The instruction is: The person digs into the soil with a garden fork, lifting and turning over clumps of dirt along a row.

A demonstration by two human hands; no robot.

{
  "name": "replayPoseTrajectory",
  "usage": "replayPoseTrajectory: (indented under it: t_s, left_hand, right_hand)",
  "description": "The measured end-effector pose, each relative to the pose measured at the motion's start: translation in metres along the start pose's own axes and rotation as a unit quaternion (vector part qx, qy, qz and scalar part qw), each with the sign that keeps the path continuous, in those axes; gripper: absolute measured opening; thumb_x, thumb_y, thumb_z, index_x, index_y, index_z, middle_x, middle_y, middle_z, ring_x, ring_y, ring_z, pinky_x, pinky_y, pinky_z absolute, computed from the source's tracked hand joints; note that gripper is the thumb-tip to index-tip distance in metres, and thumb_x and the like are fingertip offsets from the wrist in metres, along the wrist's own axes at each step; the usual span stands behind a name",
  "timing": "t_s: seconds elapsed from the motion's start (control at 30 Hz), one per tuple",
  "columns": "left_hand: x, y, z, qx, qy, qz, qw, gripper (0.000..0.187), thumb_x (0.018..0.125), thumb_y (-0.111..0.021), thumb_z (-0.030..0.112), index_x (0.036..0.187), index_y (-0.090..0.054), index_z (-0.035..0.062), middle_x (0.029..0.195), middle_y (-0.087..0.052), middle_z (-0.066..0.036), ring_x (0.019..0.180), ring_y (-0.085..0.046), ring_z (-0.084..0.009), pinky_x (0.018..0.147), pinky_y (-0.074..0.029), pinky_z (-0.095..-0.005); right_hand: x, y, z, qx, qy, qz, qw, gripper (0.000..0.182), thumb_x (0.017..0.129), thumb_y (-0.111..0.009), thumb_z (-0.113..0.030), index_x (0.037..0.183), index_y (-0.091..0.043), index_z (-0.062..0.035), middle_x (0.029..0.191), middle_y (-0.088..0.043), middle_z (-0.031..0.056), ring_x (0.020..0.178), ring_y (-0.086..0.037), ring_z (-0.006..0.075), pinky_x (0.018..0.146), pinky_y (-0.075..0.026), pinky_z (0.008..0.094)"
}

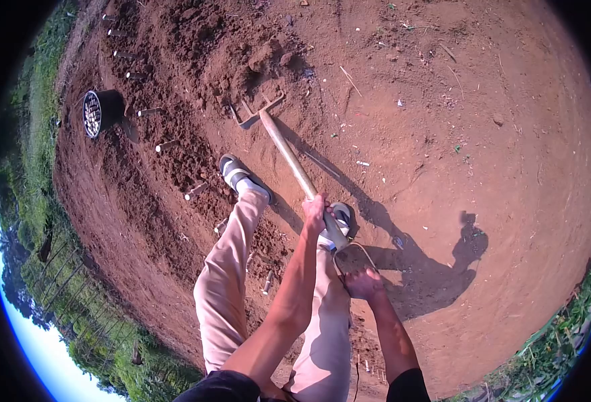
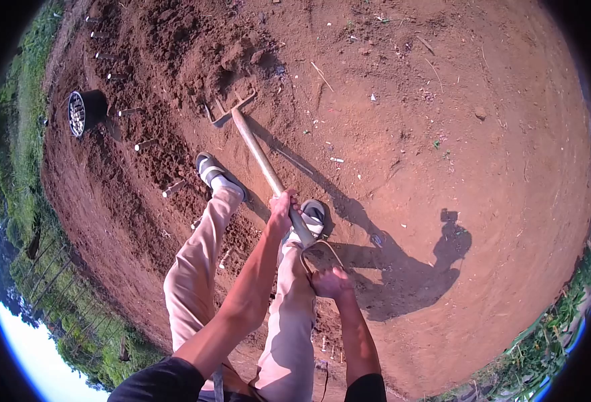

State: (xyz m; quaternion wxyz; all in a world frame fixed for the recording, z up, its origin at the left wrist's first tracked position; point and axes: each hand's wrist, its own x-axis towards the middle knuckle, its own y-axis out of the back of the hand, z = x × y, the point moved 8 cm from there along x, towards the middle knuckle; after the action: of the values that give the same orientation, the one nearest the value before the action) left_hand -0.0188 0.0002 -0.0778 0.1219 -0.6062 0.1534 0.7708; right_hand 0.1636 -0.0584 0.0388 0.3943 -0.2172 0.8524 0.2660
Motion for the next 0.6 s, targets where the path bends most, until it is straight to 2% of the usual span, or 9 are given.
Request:
replayPoseTrajectory:
  t_s: [0.07, 0.17, 0.23, 0.33, 0.4, 0.53, 0.6]
  left_hand:
    - [0.004, -0.001, -0.001, 0.007, 0.026, -0.022, 0.999, 0.007, 0.077, -0.055, 0.009, 0.075, -0.049, 0.0047, 0.055, -0.041, -0.001, 0.041, -0.040, -0.0128, 0.038, -0.040, -0.0306]
    - [-0.023, 0.000, 0.005, 0.012, 0.040, -0.031, 0.999, 0.006, 0.076, -0.054, 0.007, 0.074, -0.049, 0.0039, 0.054, -0.040, -0.001, 0.041, -0.039, -0.0125, 0.038, -0.040, -0.0305]
    - [-0.032, 0.006, 0.012, 0.005, 0.010, -0.042, 0.999, 0.007, 0.076, -0.054, 0.007, 0.073, -0.049, 0.0034, 0.054, -0.040, -0.002, 0.041, -0.040, -0.0127, 0.038, -0.040, -0.0305]
    - [-0.045, 0.012, 0.012, 0.010, 0.024, -0.034, 0.999, 0.007, 0.075, -0.054, 0.007, 0.072, -0.048, 0.0033, 0.054, -0.040, -0.002, 0.041, -0.040, -0.0132, 0.038, -0.040, -0.0305]
    - [-0.058, 0.020, 0.014, -0.010, -0.005, -0.056, 0.998, 0.008, 0.074, -0.054, 0.007, 0.071, -0.047, 0.0038, 0.053, -0.040, -0.002, 0.041, -0.040, -0.0138, 0.038, -0.040, -0.0309]
    - [-0.079, 0.037, 0.018, -0.002, 0.026, -0.019, 0.999, 0.009, 0.075, -0.053, 0.009, 0.072, -0.046, 0.0049, 0.052, -0.038, -0.002, 0.041, -0.039, -0.0139, 0.038, -0.038, -0.0314]
    - [-0.085, 0.039, 0.033, -0.011, 0.037, -0.021, 0.999, 0.008, 0.075, -0.052, 0.008, 0.071, -0.048, 0.0035, 0.052, -0.040, -0.002, 0.040, -0.040, -0.0138, 0.037, -0.039, -0.0315]
  right_hand:
    - [-0.005, 0.016, -0.010, -0.088, 0.064, 0.205, 0.973, 0.021, 0.077, -0.047, -0.021, 0.081, -0.057, -0.0036, 0.077, -0.063, 0.0147, 0.074, -0.064, 0.0325, 0.077, -0.047, 0.0489]
    - [-0.030, 0.042, -0.032, -0.087, 0.049, 0.172, 0.980, 0.019, 0.076, -0.047, -0.020, 0.080, -0.056, -0.0035, 0.074, -0.062, 0.0140, 0.073, -0.064, 0.0310, 0.074, -0.048, 0.0484]
    - [-0.036, 0.046, -0.042, -0.089, 0.059, 0.175, 0.979, 0.018, 0.075, -0.048, -0.020, 0.079, -0.056, -0.0039, 0.073, -0.062, 0.0129, 0.070, -0.064, 0.0297, 0.070, -0.048, 0.0465]
    - [-0.044, 0.045, -0.051, -0.067, 0.063, 0.211, 0.973, 0.017, 0.074, -0.049, -0.022, 0.074, -0.056, -0.0067, 0.067, -0.061, 0.0098, 0.064, -0.063, 0.0258, 0.064, -0.048, 0.0429]
    - [-0.057, 0.048, -0.059, -0.050, 0.062, 0.286, 0.955, 0.017, 0.073, -0.050, -0.025, 0.067, -0.055, -0.0098, 0.059, -0.058, 0.0056, 0.057, -0.061, 0.0217, 0.057, -0.047, 0.0400]
    - [-0.070, 0.049, -0.076, -0.090, 0.063, 0.316, 0.942, 0.019, 0.072, -0.051, -0.026, 0.061, -0.055, -0.0118, 0.056, -0.057, 0.0034, 0.054, -0.060, 0.0200, 0.055, -0.047, 0.0392]
    - [-0.062, 0.045, -0.086, -0.135, 0.055, 0.264, 0.953, 0.018, 0.072, -0.051, -0.024, 0.059, -0.055, -0.0124, 0.056, -0.058, 0.0037, 0.053, -0.060, 0.0186, 0.056, -0.047, 0.0368]
